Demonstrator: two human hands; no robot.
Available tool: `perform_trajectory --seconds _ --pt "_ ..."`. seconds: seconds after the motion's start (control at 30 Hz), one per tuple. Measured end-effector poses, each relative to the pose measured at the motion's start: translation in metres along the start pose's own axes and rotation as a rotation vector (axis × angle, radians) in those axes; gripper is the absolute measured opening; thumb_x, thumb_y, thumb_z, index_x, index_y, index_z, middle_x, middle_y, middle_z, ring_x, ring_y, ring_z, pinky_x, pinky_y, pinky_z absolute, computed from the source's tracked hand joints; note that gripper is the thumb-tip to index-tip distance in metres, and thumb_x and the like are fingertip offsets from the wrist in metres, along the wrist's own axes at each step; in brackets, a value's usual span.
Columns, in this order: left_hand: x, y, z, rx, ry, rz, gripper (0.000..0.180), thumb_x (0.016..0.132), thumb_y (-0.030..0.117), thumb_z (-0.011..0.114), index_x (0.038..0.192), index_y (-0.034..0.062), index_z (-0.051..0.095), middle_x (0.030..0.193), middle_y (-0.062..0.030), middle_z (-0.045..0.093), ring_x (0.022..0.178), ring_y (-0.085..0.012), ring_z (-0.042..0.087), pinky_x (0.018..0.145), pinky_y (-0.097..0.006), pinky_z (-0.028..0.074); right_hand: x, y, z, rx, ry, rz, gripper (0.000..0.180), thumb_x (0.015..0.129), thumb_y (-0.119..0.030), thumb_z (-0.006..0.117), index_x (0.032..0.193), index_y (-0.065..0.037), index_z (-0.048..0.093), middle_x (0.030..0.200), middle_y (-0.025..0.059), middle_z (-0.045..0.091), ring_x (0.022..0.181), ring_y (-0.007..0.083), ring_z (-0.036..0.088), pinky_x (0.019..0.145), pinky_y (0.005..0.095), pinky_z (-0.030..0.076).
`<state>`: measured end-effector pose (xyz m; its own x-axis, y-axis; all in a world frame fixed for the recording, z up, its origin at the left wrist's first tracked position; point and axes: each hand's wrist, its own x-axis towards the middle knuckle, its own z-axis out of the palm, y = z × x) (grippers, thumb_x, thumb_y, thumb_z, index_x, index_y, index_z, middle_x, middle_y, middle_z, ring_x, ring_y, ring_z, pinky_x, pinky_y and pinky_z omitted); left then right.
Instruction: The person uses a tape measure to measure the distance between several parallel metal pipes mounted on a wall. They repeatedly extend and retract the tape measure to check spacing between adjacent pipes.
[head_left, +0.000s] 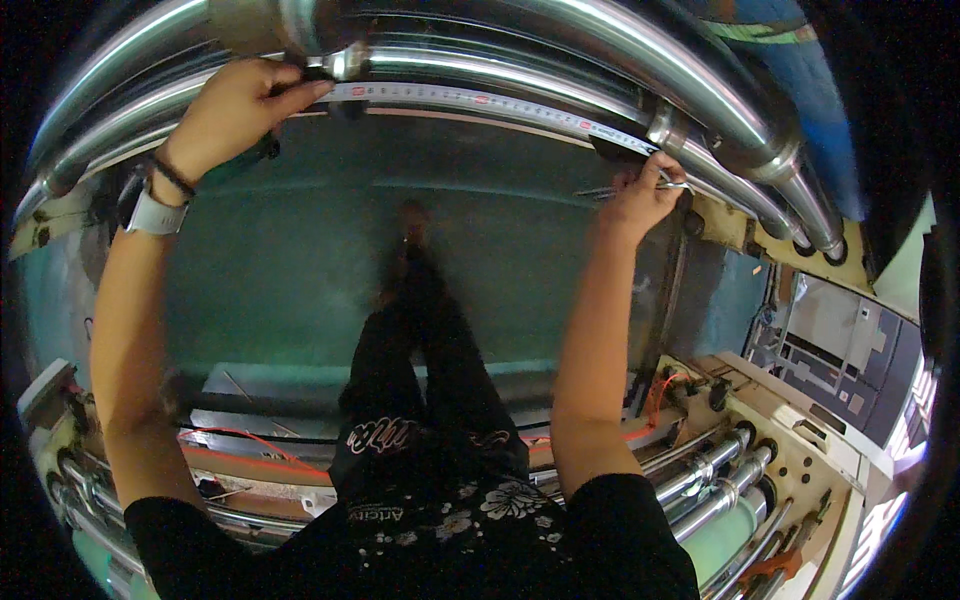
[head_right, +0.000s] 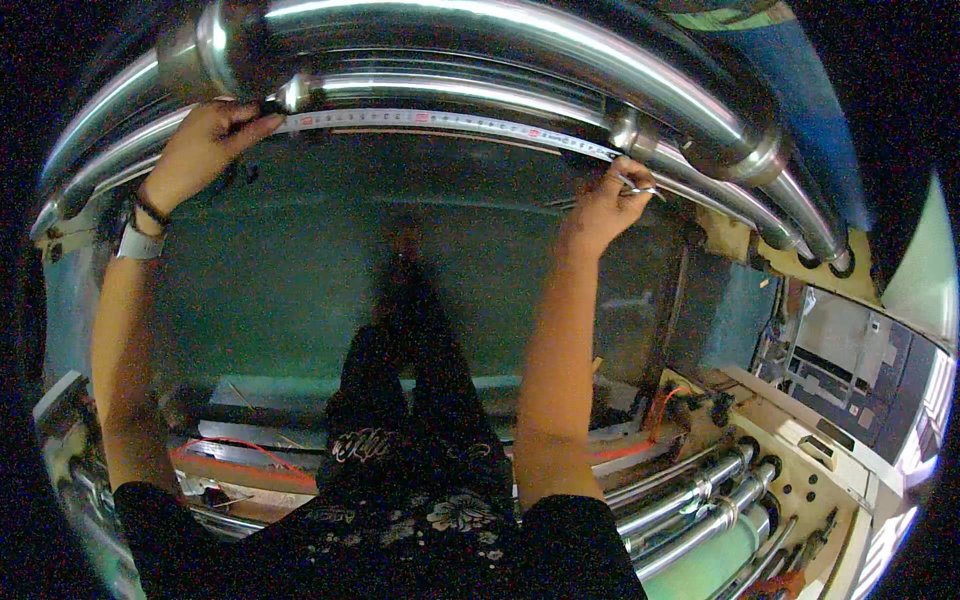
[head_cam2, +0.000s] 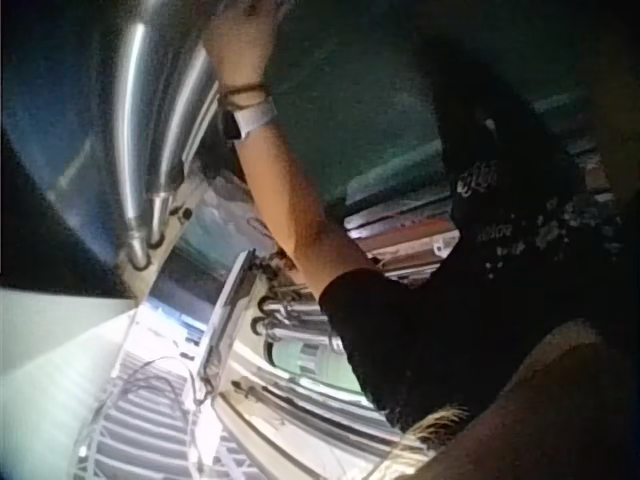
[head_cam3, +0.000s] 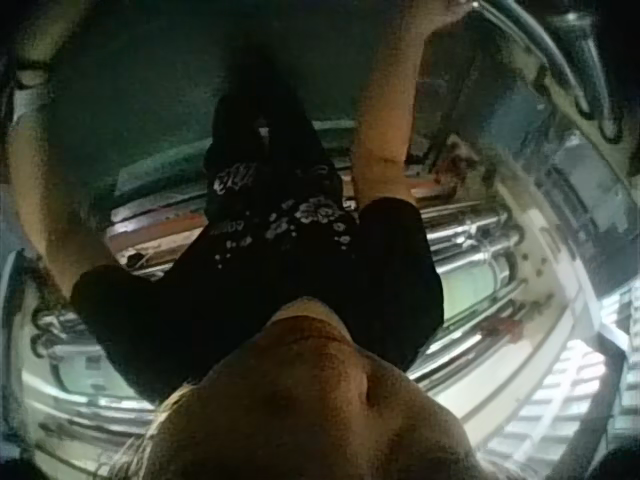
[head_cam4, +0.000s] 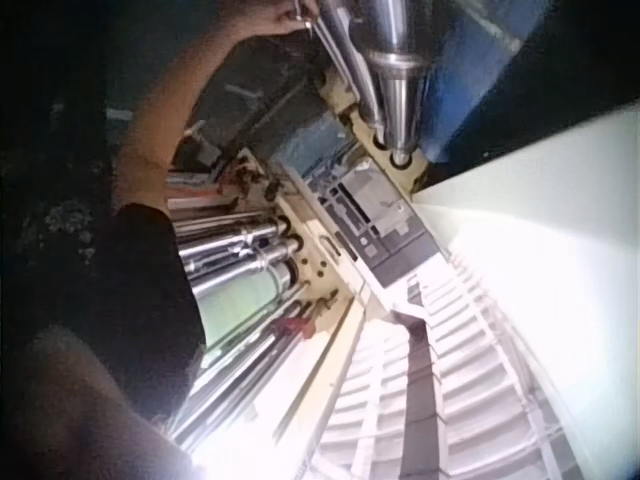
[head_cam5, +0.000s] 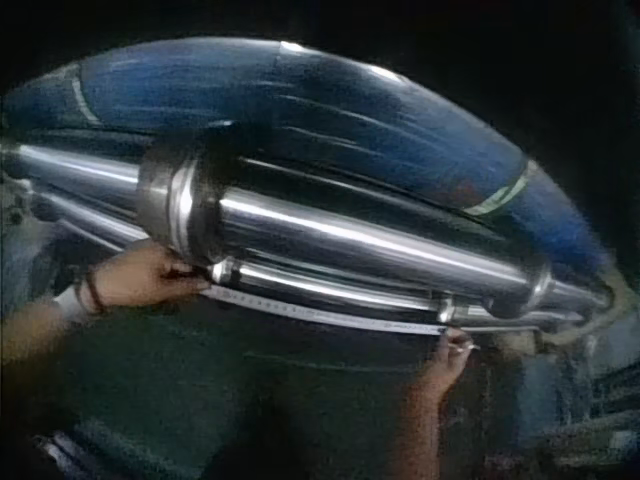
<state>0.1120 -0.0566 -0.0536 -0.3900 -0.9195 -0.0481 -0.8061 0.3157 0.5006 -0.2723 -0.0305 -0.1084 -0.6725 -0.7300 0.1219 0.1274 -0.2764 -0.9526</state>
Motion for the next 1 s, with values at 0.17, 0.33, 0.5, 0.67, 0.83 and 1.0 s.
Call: perform_trajectory --seconds 0.17,0.33,0.5,0.67,0.83,1.0 --pt "0.001 -0.007 -0.004 0.148 0.017 0.065 0.038 0.084 0.041 0.050 0.078 0.0050 0.062 0.057 -0.0150 0.051 0.051 -0.0280 0.051 0.051 -0.036 0.040 0.007 -0.003 -0.011 -0.202 -0.046 0.015 0.021 0.079 -0.018 0.062 0.086 -0.016 0.042 0.065 -0.0017 0.046 0.054 0.0084 0.043 0.043 0.0216 0.032" --pt "0.001 0.003 -0.009 0.163 0.004 0.010 0.044 0.082 0.050 0.047 0.077 0.0092 0.064 0.055 -0.0155 0.052 0.052 -0.0304 0.054 0.052 -0.039 0.042 0.003 -0.005 -0.009 -0.127 -0.070 0.027 0.013 0.083 -0.013 0.057 0.087 -0.017 0.045 0.072 -0.0031 0.047 0.061 0.0080 0.044 0.048 0.0227 0.037" --pt "0.003 0.010 -0.012 0.091 -0.096 -0.112 0.044 0.081 0.051 0.047 0.078 0.0101 0.063 0.053 -0.0110 0.054 0.055 -0.0271 0.057 0.056 -0.037 0.045 0.007 0.000 -0.015 -0.141 -0.087 -0.017 0.011 0.084 -0.015 0.056 0.085 -0.015 0.045 0.071 -0.0022 0.047 0.059 0.0071 0.041 0.044 0.0211 0.032" --pt "0.005 0.015 -0.016 0.182 -0.105 -0.122 0.044 0.081 0.052 0.047 0.078 0.0111 0.063 0.053 -0.0090 0.055 0.057 -0.0256 0.059 0.058 -0.036 0.046 0.013 0.003 -0.022 -0.177 -0.159 -0.055 0.012 0.084 -0.018 0.056 0.087 -0.013 0.045 0.078 0.0018 0.051 0.061 0.0103 0.045 0.044 0.0214 0.035" --pt "0.006 0.012 -0.015 0.160 -0.099 -0.123 0.044 0.080 0.053 0.047 0.081 0.0119 0.064 0.054 -0.0103 0.055 0.056 -0.0271 0.058 0.058 -0.036 0.046 0.017 0.007 -0.026 -0.169 -0.165 -0.050 0.009 0.085 -0.015 0.053 0.086 -0.012 0.045 0.080 0.0028 0.051 0.061 0.0104 0.044 0.043 0.0218 0.035" --pt "0.005 0.007 -0.013 0.161 -0.082 -0.119 0.046 0.080 0.054 0.047 0.083 0.0119 0.064 0.056 -0.0095 0.057 0.058 -0.0262 0.059 0.059 -0.036 0.046 0.013 0.006 -0.023 -0.177 -0.145 -0.045 0.009 0.085 -0.015 0.053 0.087 -0.012 0.045 0.082 0.0037 0.051 0.061 0.0110 0.045 0.043 0.0221 0.035"
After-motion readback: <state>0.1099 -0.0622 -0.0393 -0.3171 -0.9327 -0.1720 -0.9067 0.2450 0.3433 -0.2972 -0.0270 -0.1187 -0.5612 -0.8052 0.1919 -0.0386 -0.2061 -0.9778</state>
